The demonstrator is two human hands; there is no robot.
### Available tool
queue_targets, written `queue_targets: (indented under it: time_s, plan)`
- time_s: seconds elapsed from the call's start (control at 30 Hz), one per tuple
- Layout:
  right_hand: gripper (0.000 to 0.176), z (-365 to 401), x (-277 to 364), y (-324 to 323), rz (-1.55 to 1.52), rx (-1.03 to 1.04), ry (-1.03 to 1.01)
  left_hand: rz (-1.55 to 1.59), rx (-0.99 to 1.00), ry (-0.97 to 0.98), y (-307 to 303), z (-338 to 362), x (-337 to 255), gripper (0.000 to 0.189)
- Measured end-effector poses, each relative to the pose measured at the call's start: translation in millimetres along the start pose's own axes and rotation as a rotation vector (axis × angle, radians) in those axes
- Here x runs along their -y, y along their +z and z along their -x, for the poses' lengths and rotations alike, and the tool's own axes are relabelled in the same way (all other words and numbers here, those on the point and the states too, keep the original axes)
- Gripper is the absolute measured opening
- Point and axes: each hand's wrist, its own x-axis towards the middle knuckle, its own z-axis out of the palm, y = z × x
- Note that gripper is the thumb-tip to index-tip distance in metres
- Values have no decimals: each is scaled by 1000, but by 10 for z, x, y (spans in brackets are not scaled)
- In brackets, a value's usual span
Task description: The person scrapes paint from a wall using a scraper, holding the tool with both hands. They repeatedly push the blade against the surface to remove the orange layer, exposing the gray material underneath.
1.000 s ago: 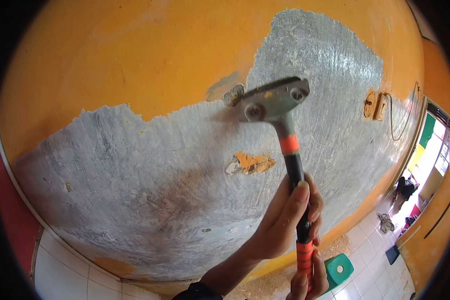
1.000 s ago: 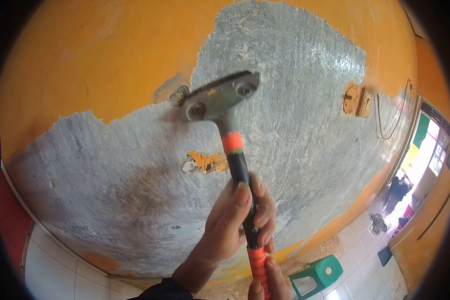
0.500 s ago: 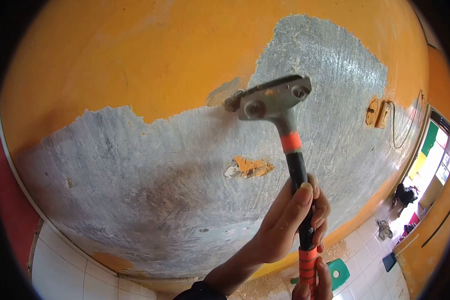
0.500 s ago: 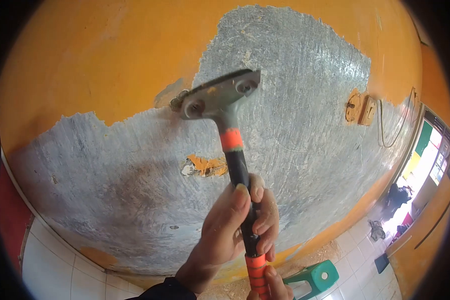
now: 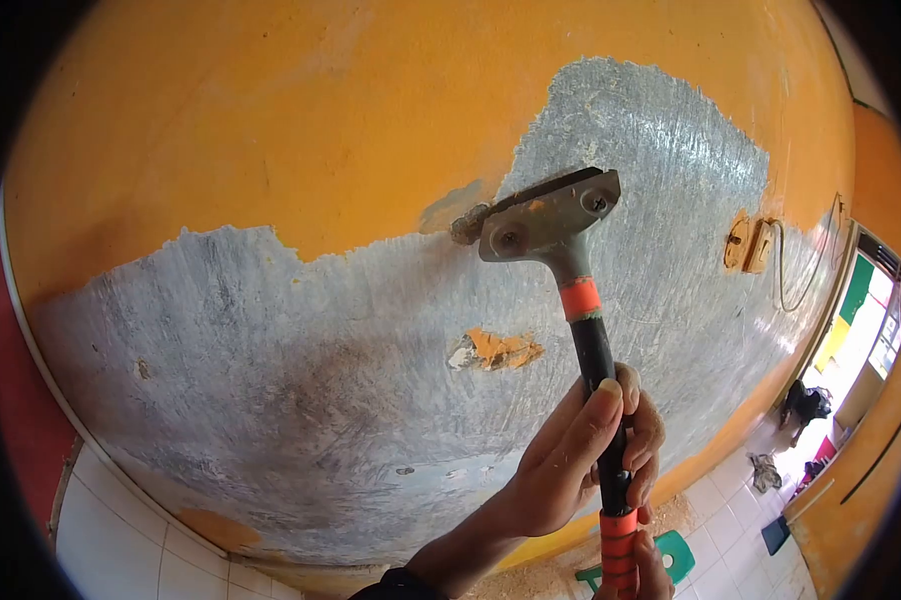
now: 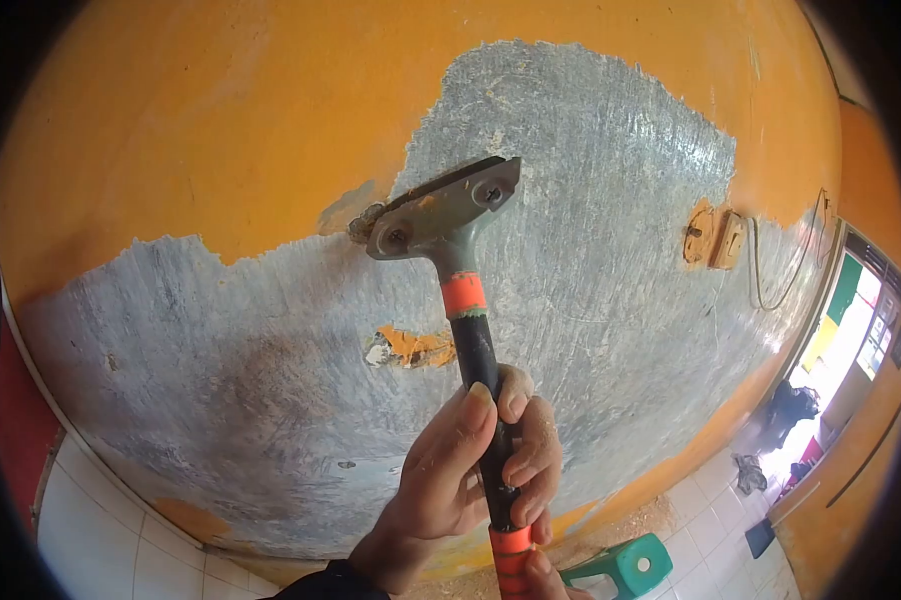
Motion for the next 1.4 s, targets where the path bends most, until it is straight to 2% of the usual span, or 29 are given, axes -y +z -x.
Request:
queue_targets:
  time_s: [0.5,0.53,0.63,0.7,0.73,0.77,0.83,0.87,0.93,1.03,1.1,1.17,1.23,1.3,1.4]
  plan:
    - [39,51,44,-159,127,199,26,9,5,8,-31,27,-43,29]
    - [39,53,44,-163,135,211,24,-9,-41,-10,-19,44,-26,29]
    - [40,93,141,-183,152,234,25,-30,3,14,-69,83,-14,26]
    - [41,144,377,-221,401,326,296,-24,-3,-3,-45,54,-85,26]
    - [43,173,255,-212,299,281,203,-24,-6,-12,-35,44,-114,26]
    - [43,212,188,-181,296,278,200,-29,-4,-12,-55,62,-94,26]
    - [44,268,124,-98,232,141,156,-82,-26,-5,-97,94,-51,26]
    - [44,261,155,-119,231,142,153,-83,-24,-2,-117,84,-64,26]
    - [45,193,339,-145,302,338,279,-47,8,-7,-80,49,-139,25]
    - [46,158,409,-77,209,250,394,-61,-36,-18,-32,68,-122,25]
    - [47,161,345,-69,219,256,349,-109,-8,2,-92,67,-103,26]
    - [47,137,338,-22,253,287,206,-19,-23,-23,-58,56,-155,26]
    - [47,128,386,15,244,291,218,-50,-28,-22,-19,55,-190,26]
    - [48,121,386,14,132,278,355,-59,-56,-24,-34,76,-167,26]
    - [49,182,348,101,167,284,304,-51,-38,-13,-54,48,-215,26]
